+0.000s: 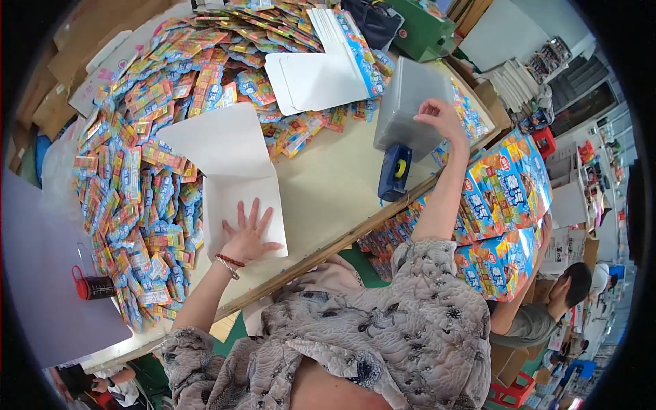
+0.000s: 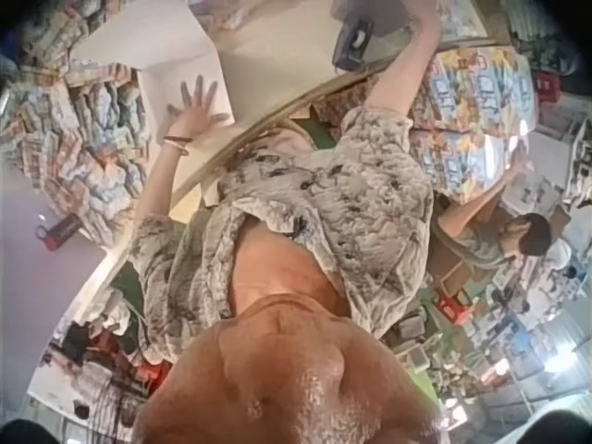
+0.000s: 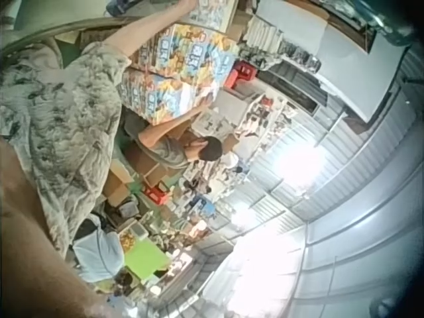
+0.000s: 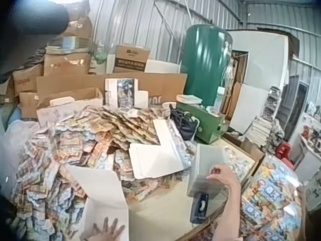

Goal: Packing individual snack packets into cardboard display boxes.

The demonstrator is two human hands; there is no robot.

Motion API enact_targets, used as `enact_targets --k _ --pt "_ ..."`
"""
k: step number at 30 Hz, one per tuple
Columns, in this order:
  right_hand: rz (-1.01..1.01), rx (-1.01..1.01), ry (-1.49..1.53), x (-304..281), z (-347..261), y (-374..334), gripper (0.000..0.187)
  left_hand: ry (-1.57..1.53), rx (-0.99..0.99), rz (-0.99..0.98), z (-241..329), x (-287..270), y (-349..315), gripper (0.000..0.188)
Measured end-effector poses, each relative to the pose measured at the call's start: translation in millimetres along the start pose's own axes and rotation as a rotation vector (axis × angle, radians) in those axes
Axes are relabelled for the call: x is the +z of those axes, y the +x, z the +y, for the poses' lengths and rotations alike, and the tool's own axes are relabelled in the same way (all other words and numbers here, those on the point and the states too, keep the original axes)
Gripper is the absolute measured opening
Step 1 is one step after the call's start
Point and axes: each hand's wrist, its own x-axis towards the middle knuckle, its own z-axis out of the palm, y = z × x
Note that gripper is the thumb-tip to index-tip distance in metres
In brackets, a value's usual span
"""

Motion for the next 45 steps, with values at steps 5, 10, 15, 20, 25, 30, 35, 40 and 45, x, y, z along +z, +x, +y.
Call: enact_targets --k 5,10,15,20,25,30,35,40,45 --pt "-0.184 0.125 0.100 -13.5 8.7 17.0 0.013 -0.025 -0.014 -0.036 -2.8 0.0 2.3 0.100" --pt "-0.161 0.176 0.073 -14.1 7.2 13.0 0.013 -0.049 0.000 -0.030 -4.2 0.8 3.3 0.101" --pt "0.110 -0.076 -0.041 10.2 -0.3 -7.2 0.010 -0.070 -0.003 -0.033 -3.2 1.3 3.0 0.101" --pt "0.424 -0.252 -0.280 29.3 -9.5 -19.6 0.009 -0.045 0.006 0.006 -4.7 6.7 2.7 0.101" --pt "0.291 -0.005 -0.428 0.0 27.0 60.4 0.016 -0.035 0.019 0.032 -3.1 5.3 1.6 0.101" --pt "0.841 0.199 -0.954 -45.6 114.3 124.3 0.017 -0.009 0.081 0.037 1.2 0.5 18.1 0.104" --pt "1.136 -0.339 -0.425 -78.7 -105.4 85.5 0.016 -0.028 -0.002 0.053 -4.0 13.7 -1.1 0.104" --pt "0.876 -0.562 0.048 -22.8 -210.1 -29.6 0.012 -0.075 -0.077 0.075 3.7 -17.3 -1.9 0.097" --pt "0.201 -0.287 0.496 120.6 -267.6 -49.9 0.012 -2.260 0.534 0.682 -1.2 -53.9 -73.4 0.073"
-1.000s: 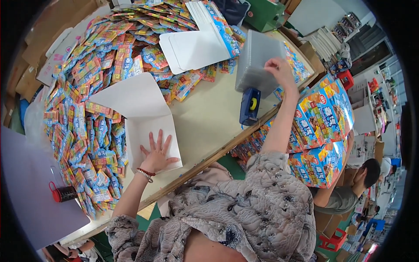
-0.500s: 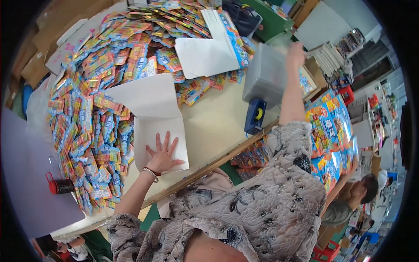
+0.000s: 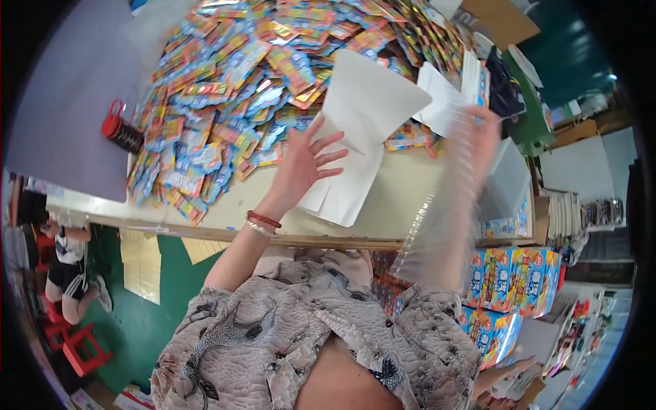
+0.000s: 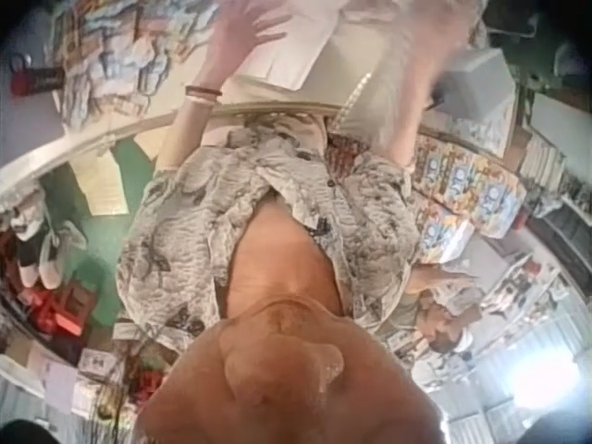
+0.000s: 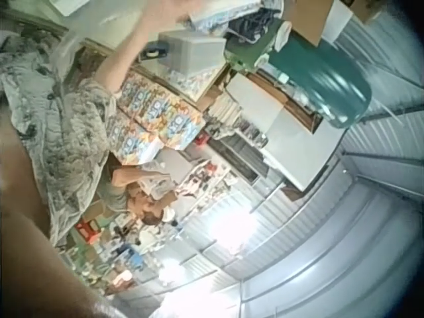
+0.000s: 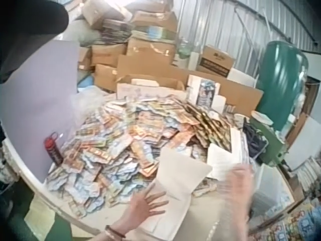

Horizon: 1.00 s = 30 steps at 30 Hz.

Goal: Packing individual snack packets into cardboard display boxes.

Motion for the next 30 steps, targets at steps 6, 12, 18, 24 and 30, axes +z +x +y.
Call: enact_targets --k 6,12,18,24,30 --pt "-0.412 -0.585 -0.631 118.3 47.6 -24.1 0.019 0.253 -0.115 0.090 25.0 5.9 -49.2 0.076" --pt "-0.666 -0.749 -0.894 149.1 123.6 -47.6 0.019 1.496 0.427 0.330 -6.2 7.4 -66.5 0.075" --pt "-0.746 -1.038 -0.862 128.3 129.4 -58.6 0.018 1.821 0.318 0.385 -29.0 -20.0 -66.7 0.064" --pt "-0.843 -0.957 -0.892 73.6 164.3 -38.2 0.019 1.349 -0.008 0.082 -92.4 -1.3 -47.3 0.071" --pt "-1.017 -0.398 -1.138 32.5 183.5 -32.4 0.018 1.352 0.013 -0.113 -111.6 19.2 -17.6 0.075"
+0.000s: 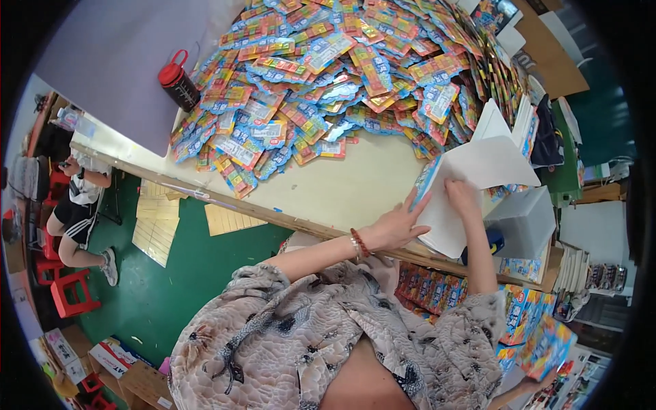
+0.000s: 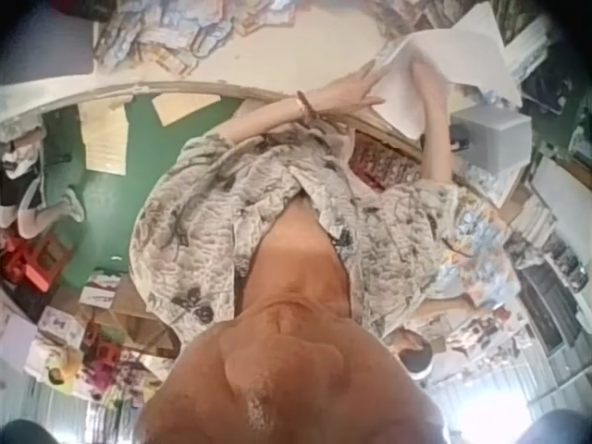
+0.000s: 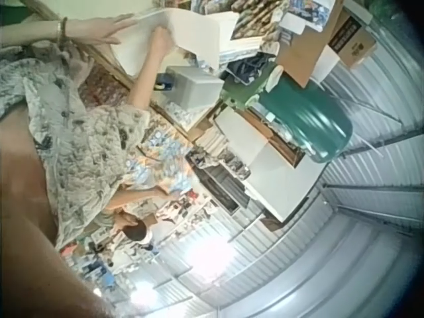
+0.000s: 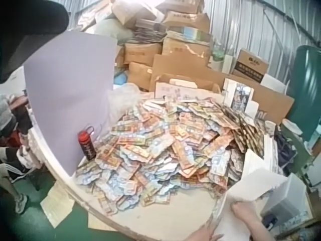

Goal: Packing individual snack packets into cardboard display boxes.

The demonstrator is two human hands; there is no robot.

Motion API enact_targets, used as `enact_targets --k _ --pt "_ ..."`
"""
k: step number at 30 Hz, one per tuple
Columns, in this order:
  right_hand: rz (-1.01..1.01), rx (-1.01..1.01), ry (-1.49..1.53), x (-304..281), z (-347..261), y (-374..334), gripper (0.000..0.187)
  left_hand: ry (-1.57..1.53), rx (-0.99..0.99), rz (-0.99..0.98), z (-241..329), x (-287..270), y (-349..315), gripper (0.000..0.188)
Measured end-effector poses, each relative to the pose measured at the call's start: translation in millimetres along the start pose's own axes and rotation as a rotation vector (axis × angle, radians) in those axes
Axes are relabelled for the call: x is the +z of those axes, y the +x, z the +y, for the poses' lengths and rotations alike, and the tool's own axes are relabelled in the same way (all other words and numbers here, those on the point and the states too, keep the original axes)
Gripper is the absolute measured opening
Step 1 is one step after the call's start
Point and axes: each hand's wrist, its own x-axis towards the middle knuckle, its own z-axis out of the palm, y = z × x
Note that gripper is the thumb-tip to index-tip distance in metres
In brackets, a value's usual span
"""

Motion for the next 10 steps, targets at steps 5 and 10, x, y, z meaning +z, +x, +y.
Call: enact_targets --k 5,10 --pt "0.149 0.174 0.246 -104.9 -62.6 -20.9 0.014 -0.133 0.009 0.623 -59.1 -57.5 -2.4 0.067" --pt "0.422 0.155 1.494 -134.1 -130.1 37.4 0.033 -1.355 -0.328 0.893 -175.6 -152.1 22.9 0.056"
